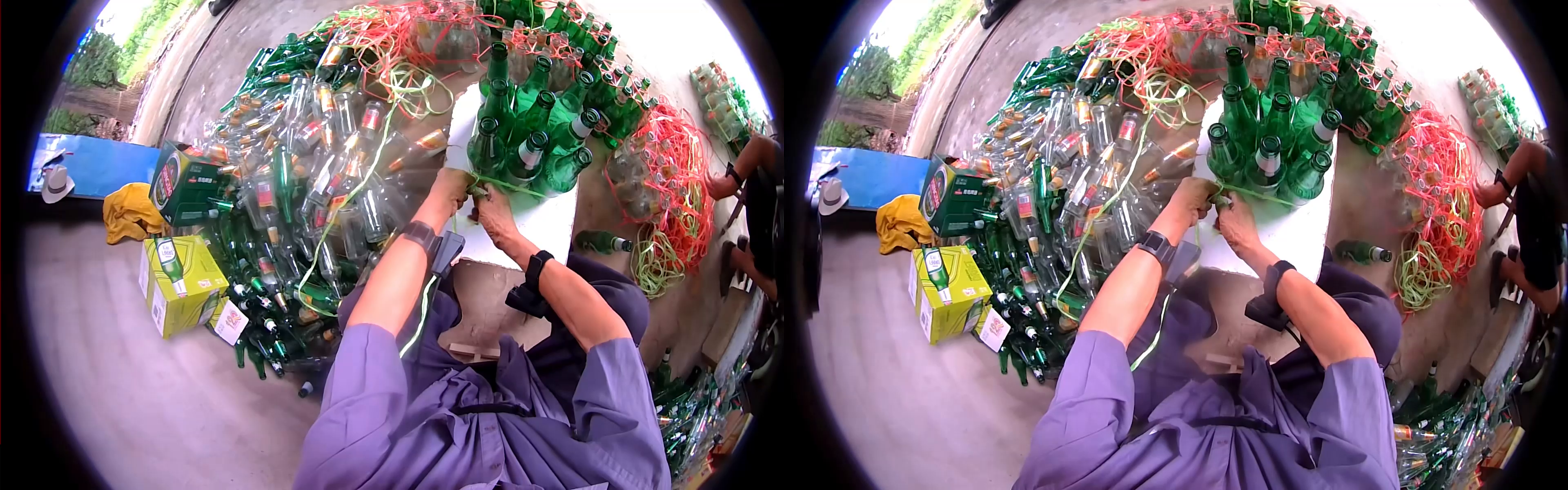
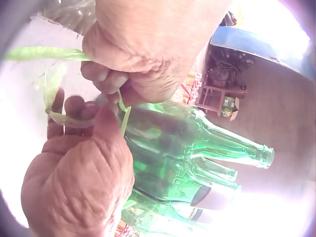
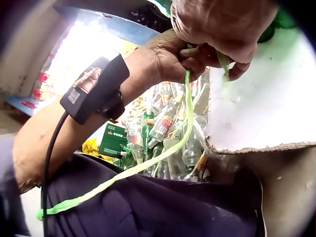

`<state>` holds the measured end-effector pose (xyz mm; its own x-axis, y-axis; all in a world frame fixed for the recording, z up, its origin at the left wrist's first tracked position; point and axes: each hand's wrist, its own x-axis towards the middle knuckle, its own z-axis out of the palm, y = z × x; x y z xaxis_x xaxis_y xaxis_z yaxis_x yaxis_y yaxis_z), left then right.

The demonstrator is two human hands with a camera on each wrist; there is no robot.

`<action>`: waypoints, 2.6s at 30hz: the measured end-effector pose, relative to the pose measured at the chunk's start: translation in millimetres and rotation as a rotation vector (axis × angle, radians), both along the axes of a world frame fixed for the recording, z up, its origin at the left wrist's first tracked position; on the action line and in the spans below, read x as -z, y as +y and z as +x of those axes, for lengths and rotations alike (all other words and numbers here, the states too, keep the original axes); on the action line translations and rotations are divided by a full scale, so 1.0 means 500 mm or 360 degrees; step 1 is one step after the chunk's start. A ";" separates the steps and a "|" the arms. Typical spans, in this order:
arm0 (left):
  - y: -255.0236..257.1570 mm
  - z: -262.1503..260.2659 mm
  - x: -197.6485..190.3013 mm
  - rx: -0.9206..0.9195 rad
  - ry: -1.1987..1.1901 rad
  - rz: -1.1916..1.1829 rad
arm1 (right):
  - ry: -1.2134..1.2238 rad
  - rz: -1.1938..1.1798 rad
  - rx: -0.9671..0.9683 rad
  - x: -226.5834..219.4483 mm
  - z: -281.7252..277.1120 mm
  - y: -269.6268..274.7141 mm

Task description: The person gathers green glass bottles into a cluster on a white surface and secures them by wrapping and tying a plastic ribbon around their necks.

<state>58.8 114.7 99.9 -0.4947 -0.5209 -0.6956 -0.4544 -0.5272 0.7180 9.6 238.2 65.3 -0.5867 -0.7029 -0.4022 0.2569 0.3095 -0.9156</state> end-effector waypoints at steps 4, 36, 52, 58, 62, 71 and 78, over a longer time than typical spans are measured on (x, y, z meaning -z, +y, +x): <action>-0.004 0.000 0.009 -0.0059 0.0000 0.0112 | -0.0034 0.0205 0.0017 -0.027 0.006 0.008; 0.015 0.021 0.014 -0.0189 0.0468 0.0597 | -0.0029 0.0334 0.0188 0.041 -0.010 0.001; 0.004 0.029 0.034 -0.0190 0.0541 0.0623 | -0.0187 0.0347 0.0233 0.024 -0.003 -0.003; -0.001 0.030 0.034 -0.0160 0.0521 0.0605 | -0.0034 0.0332 0.0159 0.017 -0.002 -0.001; -0.005 0.027 0.034 -0.0145 0.0492 0.0600 | -0.0037 0.0253 0.0185 0.027 -0.007 0.002; -0.023 0.047 0.012 0.0131 0.0419 0.0111 | -0.0614 -0.0095 0.0502 -0.050 -0.014 -0.010; -0.025 0.056 0.002 0.0268 0.0496 0.0003 | -0.0989 -0.0200 0.0593 -0.026 -0.040 -0.018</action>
<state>86.6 102.2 98.8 -0.7622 -0.4130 -0.4984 -0.2941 -0.4650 0.8350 -10.4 229.0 78.2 -0.4856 -0.5641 -0.6679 0.8078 0.0025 -0.5894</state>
